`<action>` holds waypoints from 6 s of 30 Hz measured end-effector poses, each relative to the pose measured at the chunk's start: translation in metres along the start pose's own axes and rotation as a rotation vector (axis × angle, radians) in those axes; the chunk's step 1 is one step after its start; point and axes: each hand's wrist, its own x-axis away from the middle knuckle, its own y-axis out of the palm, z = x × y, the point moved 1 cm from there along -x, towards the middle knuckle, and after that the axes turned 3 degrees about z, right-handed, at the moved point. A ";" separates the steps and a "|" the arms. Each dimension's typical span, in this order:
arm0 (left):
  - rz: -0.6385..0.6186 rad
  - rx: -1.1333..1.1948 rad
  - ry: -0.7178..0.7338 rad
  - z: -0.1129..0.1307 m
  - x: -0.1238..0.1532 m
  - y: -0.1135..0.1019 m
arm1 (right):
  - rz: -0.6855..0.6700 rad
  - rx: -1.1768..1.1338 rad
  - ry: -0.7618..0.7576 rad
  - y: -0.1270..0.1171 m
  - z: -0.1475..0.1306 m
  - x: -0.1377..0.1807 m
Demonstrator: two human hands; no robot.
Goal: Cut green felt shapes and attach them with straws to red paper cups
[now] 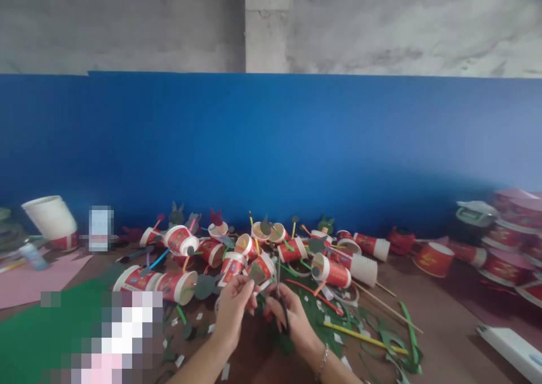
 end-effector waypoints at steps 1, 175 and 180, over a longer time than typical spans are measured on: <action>0.006 0.025 0.001 0.001 0.000 0.000 | -0.055 0.020 0.015 0.002 0.002 0.001; -0.090 -0.319 0.210 -0.009 -0.009 -0.008 | -0.167 0.004 0.124 0.008 0.020 0.002; -0.131 -0.351 0.249 -0.009 -0.010 -0.009 | -0.203 0.008 0.113 0.008 0.018 0.003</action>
